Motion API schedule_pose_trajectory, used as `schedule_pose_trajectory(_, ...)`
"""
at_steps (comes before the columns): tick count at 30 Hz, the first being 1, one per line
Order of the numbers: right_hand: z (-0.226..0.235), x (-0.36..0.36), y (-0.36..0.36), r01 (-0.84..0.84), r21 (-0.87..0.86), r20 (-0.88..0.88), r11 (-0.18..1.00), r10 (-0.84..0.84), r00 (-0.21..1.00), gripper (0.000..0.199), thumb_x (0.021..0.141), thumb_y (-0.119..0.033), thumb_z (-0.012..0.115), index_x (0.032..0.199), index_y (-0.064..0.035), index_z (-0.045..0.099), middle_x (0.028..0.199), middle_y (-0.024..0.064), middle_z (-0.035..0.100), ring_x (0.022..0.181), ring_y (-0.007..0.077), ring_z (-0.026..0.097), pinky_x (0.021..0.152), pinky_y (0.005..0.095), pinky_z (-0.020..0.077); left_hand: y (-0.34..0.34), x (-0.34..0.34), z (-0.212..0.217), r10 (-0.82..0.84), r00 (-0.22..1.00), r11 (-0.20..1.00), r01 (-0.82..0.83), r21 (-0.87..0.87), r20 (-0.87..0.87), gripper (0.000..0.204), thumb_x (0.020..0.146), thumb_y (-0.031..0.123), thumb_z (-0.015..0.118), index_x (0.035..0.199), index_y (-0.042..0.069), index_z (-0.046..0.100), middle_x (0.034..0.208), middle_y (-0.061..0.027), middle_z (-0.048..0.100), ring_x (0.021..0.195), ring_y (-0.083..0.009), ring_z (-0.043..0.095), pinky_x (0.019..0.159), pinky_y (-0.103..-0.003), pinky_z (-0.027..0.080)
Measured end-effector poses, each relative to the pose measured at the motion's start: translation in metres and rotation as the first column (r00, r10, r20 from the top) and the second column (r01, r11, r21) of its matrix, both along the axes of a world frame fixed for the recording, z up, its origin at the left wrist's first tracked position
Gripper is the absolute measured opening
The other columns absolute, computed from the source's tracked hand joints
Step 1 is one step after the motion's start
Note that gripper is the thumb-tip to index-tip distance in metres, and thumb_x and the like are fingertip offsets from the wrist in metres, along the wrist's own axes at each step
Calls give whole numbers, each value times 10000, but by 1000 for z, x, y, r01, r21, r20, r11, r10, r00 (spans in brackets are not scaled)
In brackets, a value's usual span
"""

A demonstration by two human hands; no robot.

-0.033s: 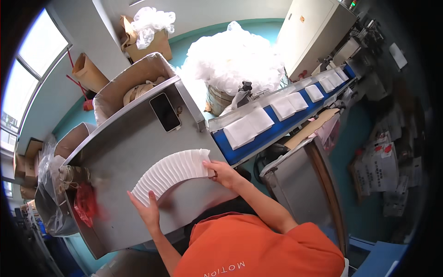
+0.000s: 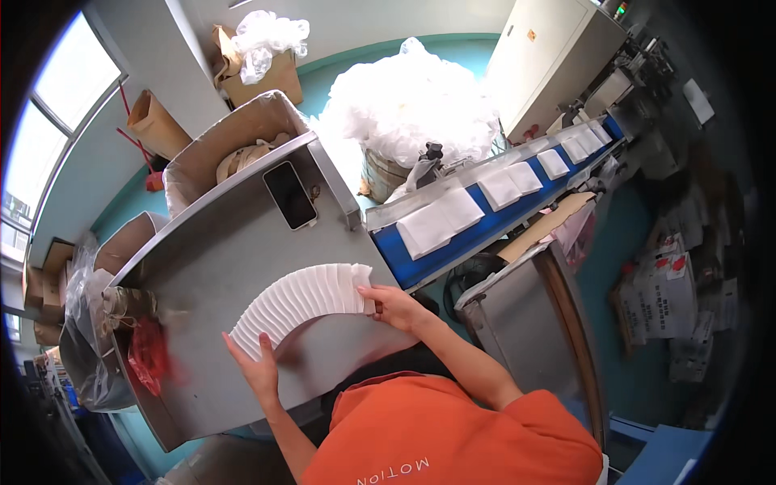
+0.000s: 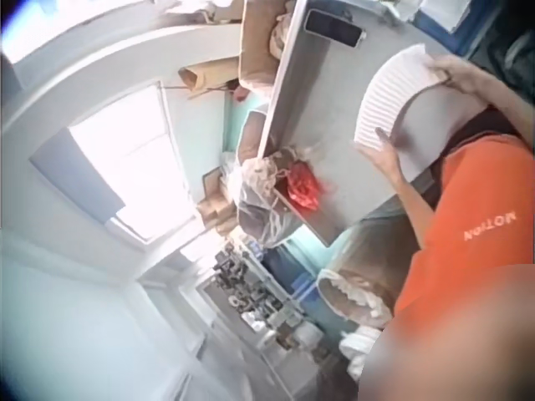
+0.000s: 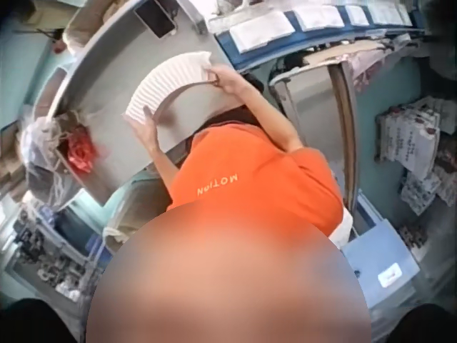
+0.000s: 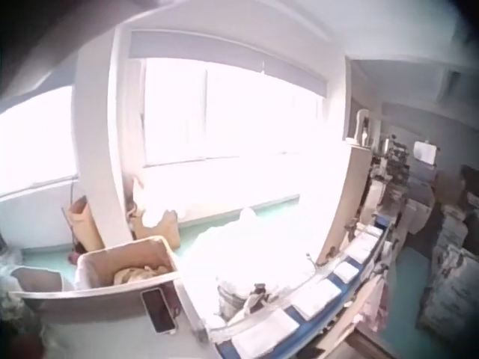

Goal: Organizing and preparing pleated paper filters from a machine onto a packaging station.

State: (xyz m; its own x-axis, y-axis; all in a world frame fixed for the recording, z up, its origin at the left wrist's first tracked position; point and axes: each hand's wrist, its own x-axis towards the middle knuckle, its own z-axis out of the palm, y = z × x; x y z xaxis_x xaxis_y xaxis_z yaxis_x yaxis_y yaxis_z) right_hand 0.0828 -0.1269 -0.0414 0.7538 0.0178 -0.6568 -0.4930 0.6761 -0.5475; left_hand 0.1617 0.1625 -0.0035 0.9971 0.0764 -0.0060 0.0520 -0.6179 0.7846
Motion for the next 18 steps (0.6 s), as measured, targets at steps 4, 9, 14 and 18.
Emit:
schedule_pose_trajectory(4,-32,-29,-7,177,-54,-3,983,-177,984,249,924,-195,626,1114,-42,575,952,49,642,801,149,608,769,291,496,-1,0,8,-33,999,998,35,56,-34,846,880,380,674,1485,24,203,1470,-235,342,1346,-364,364,1102,-404,291)
schedule_pose_trajectory(9,-4,1,-1,349,-306,43,886,-354,934,517,954,-422,554,1210,25,526,1118,142,614,1007,177,592,852,301,478,-8,5,3,-167,979,986,164,-36,-118,845,863,378,692,1486,52,223,1433,-236,395,1297,-358,433,1062,-401,351)
schedule_pose_trajectory(14,-8,16,24,116,-820,231,560,137,963,491,968,-371,551,1225,47,533,1082,124,635,973,165,604,842,258,459,-14,9,-20,-245,968,968,242,-61,-45,842,849,333,713,1482,56,233,1401,-222,431,1265,-341,460,1053,-396,362)
schedule_pose_trajectory(18,-30,-9,12,48,-84,-4,995,-48,999,299,961,-220,572,1185,-24,596,1017,55,663,940,151,634,796,279,497,0,9,-17,-190,981,975,182,-128,-48,824,848,298,720,1477,59,244,1398,-202,432,1255,-321,466,1046,-381,369)
